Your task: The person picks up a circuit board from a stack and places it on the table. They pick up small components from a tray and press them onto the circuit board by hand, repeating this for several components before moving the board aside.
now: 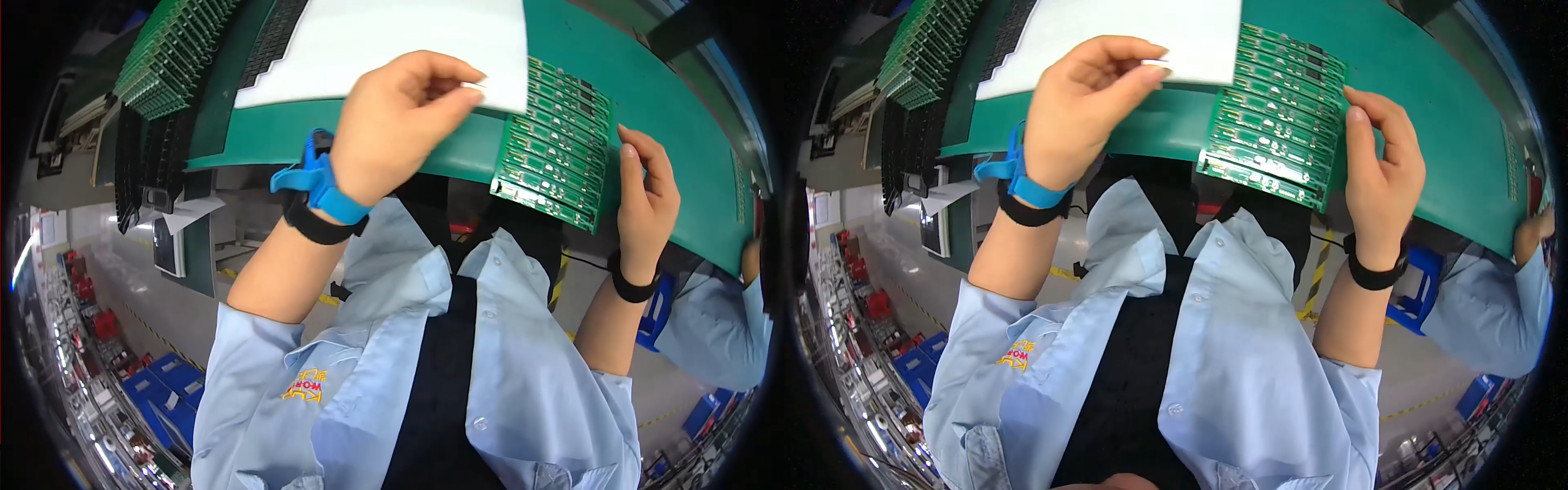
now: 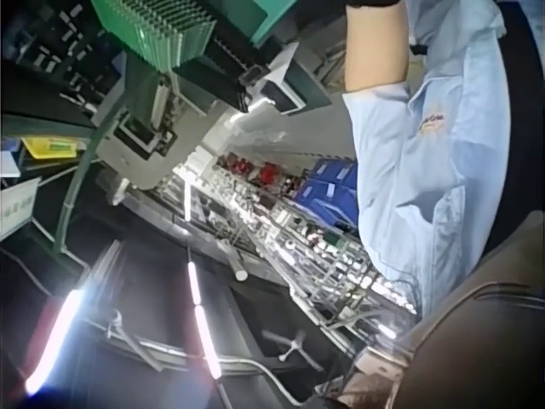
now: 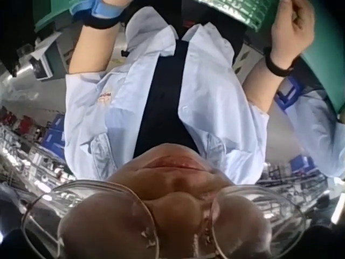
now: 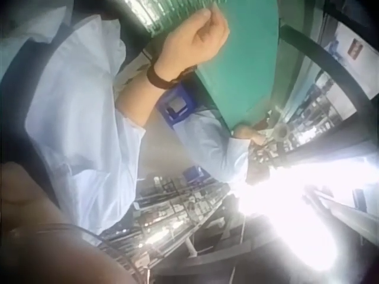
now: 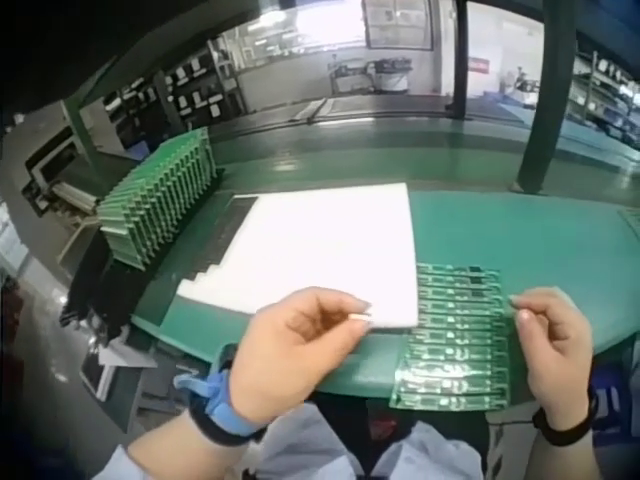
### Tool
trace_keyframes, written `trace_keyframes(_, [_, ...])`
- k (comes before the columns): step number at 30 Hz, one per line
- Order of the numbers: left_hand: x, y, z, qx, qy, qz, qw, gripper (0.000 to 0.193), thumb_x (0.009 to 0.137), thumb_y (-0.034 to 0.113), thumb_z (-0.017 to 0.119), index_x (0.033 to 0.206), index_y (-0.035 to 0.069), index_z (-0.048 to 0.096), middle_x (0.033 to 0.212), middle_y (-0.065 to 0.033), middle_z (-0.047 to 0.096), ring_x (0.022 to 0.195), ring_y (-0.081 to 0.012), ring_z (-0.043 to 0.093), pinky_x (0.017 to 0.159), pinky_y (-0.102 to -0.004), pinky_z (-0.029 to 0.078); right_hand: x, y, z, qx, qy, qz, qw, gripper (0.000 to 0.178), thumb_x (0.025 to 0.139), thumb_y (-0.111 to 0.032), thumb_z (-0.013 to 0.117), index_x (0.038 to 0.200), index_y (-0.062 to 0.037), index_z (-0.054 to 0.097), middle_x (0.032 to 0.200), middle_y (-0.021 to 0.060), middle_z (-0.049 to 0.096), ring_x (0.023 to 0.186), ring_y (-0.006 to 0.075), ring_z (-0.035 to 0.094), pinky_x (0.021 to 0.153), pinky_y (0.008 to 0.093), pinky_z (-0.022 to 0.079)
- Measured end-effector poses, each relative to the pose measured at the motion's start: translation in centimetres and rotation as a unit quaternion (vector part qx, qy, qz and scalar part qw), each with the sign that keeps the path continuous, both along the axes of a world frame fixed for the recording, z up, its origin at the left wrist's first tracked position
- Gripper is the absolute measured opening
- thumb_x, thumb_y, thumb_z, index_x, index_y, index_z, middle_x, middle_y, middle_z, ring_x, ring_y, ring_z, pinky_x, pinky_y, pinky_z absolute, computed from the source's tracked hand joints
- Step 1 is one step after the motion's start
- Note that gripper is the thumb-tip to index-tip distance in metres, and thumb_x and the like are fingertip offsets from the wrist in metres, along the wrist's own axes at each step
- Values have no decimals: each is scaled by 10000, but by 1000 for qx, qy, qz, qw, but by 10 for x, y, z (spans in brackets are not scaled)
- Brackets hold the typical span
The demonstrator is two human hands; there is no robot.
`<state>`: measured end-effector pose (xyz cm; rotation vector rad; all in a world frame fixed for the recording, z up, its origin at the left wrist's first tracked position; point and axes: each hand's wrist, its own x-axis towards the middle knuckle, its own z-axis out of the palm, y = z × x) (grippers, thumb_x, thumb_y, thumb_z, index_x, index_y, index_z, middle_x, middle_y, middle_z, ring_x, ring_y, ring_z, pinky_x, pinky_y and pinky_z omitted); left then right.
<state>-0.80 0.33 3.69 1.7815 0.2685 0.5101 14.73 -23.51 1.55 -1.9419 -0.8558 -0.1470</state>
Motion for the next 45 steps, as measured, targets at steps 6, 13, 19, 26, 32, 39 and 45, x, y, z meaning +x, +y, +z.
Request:
trace_keyframes(6, [32,-30,7,-29,17,-96,995,204,900,47,670,1088,-29,644,983,-71,682,894,-105,639,814,-226,509,-10,-1,5,57,22,33,998,152,897,-36,627,1032,0,687,996,83,671,897,149,611,809,261,475])
trace_keyframes(13, [44,-60,13,-69,63,-149,984,202,898,41,674,1087,-26,647,989,-74,686,900,-105,638,819,-220,511,-28,12,13,112,8,106,988,163,853,-36,684,1013,-4,690,929,92,684,794,165,630,726,262,505])
trace_keyframes(19, [48,-83,11,-119,44,-117,985,200,900,39,672,1086,-29,649,1002,-87,687,904,-111,637,827,-228,513,-24,5,2,155,69,55,984,133,839,-43,700,965,-4,692,851,77,689,728,153,629,676,253,506])
trace_keyframes(26, [56,-98,4,-218,-19,-125,968,189,903,46,672,1076,-27,655,1005,-84,687,905,-129,639,836,-240,515,-23,3,2,191,82,53,977,103,850,-59,690,936,-3,680,836,44,677,736,104,610,676,227,489])
trace_keyframes(32, [63,-103,3,-85,-93,-91,988,119,873,36,700,976,-21,679,933,-68,699,859,-127,656,792,-228,522,-24,-2,4,272,246,110,924,116,885,-85,676,967,-3,659,856,13,662,765,75,594,696,215,479])
trace_keyframes(39, [67,-83,15,47,-89,-109,989,183,900,49,665,1075,-4,668,1000,-101,706,870,-151,659,805,-268,531,-13,-17,8,210,231,149,938,160,963,-93,598,1069,25,622,960,21,646,891,62,567,774,174,432])
trace_keyframes(45, [87,-54,16,214,68,-48,973,171,848,112,708,991,19,721,927,-125,711,791,-187,681,732,-271,529,17,-26,-14,206,143,-34,968,176,951,-130,627,1049,14,651,958,19,655,874,64,573,770,185,437])
